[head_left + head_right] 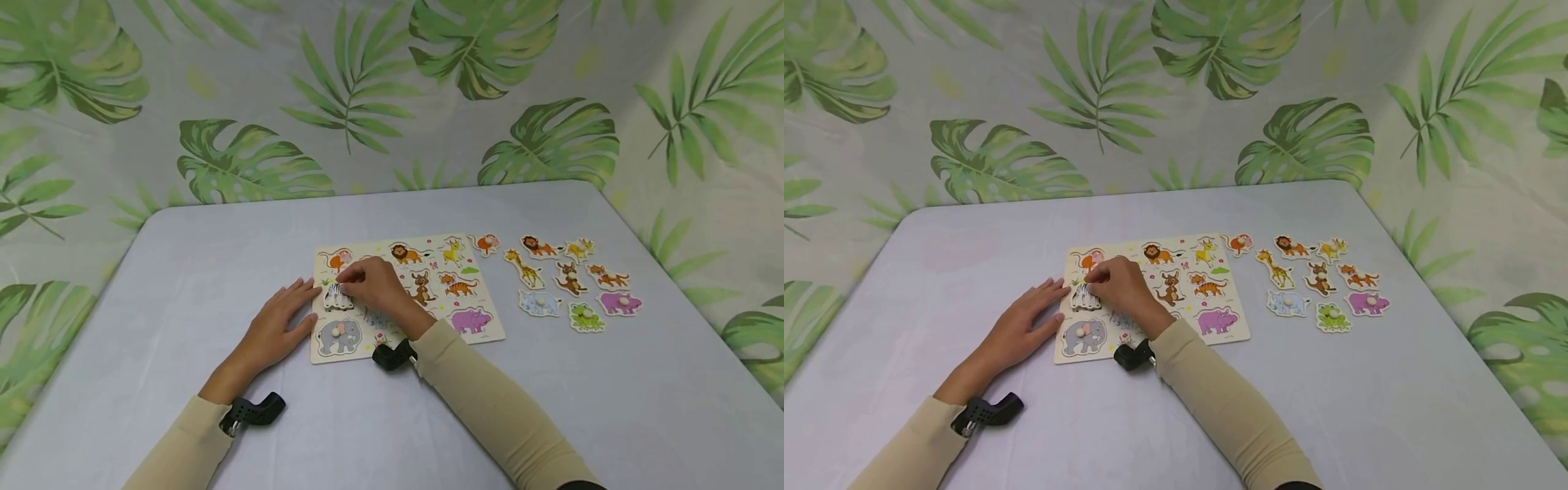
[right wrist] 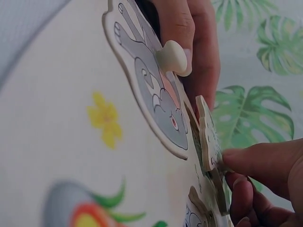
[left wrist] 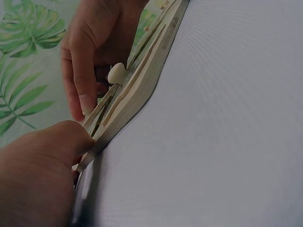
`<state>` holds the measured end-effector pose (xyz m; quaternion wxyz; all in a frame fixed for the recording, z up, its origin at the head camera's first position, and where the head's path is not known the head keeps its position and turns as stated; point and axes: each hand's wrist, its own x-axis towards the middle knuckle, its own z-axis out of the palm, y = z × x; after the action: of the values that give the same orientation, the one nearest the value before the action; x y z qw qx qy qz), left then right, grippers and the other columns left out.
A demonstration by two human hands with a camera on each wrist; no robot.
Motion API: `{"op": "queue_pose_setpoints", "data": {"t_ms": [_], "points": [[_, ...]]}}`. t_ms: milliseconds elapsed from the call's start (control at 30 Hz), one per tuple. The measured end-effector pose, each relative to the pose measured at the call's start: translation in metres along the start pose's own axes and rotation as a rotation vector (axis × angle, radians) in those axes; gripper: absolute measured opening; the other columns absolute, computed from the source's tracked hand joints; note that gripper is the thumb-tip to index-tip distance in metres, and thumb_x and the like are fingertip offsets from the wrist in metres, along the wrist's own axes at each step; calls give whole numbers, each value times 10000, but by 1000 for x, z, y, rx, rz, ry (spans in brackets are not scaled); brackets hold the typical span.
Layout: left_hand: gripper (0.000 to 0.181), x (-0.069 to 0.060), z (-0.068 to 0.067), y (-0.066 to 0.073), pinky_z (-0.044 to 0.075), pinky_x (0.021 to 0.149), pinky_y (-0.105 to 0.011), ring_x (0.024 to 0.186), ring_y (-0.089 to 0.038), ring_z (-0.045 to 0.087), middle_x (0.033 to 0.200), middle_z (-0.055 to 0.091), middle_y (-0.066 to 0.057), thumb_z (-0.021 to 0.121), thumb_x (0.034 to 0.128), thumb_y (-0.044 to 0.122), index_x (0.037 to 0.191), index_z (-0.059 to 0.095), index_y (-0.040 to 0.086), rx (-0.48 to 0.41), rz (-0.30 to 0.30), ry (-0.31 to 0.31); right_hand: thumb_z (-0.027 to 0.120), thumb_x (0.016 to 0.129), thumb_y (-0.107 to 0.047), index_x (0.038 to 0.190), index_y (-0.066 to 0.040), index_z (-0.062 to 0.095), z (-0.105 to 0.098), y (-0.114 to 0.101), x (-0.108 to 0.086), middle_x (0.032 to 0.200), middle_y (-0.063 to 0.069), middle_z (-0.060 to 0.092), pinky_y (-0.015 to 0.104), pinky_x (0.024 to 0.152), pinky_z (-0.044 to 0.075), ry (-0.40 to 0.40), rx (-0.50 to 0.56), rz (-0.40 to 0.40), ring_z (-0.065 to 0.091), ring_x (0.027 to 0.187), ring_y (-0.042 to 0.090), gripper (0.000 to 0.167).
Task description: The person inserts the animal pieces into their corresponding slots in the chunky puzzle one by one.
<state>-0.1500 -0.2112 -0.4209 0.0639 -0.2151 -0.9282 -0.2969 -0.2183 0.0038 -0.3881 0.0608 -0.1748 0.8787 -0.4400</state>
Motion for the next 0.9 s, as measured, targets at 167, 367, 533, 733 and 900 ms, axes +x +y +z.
{"op": "queue_pose_setpoints", "data": {"t_ms": [167, 367, 533, 733, 900], "points": [[495, 0, 0, 0, 169, 1186, -472, 1431, -302, 266, 1495, 414, -108, 574, 968, 276, 1420, 485, 97, 1, 1, -4, 725, 871, -149, 960, -150, 773, 1, -1, 0, 855, -48, 700, 217, 660, 486, 0, -17, 6, 583, 750, 93, 102], [499, 0, 0, 0, 170, 1186, -476, 1431, -300, 267, 1497, 412, -99, 579, 966, 281, 1423, 484, 105, 4, -3, -1, 725, 871, -145, 959, -144, 774, 3, 0, 0, 846, -42, 699, 217, 647, 483, 3, -29, -7, 582, 741, 94, 101], [496, 0, 1, -2, 172, 1184, -480, 1431, -302, 266, 1497, 413, -98, 580, 966, 281, 1421, 486, 107, 1, -3, -2, 726, 870, -147, 960, -144, 773, 5, 0, -1, 842, -47, 695, 213, 644, 481, -1, -36, -9, 577, 740, 91, 102], [495, 0, 0, -1, 173, 1185, -474, 1428, -300, 274, 1492, 420, -98, 585, 963, 269, 1419, 488, 103, 5, 2, 1, 723, 872, -141, 962, -140, 773, 4, 0, -1, 842, -46, 694, 210, 644, 482, -1, -42, -26, 579, 741, 90, 103], [496, 0, 0, -1, 173, 1185, -476, 1429, -302, 272, 1492, 420, -103, 586, 963, 270, 1418, 489, 100, 3, 3, 0, 718, 876, -140, 964, -138, 771, 4, -1, -1, 840, -44, 690, 214, 649, 485, -6, -41, -23, 581, 742, 90, 102]]}}
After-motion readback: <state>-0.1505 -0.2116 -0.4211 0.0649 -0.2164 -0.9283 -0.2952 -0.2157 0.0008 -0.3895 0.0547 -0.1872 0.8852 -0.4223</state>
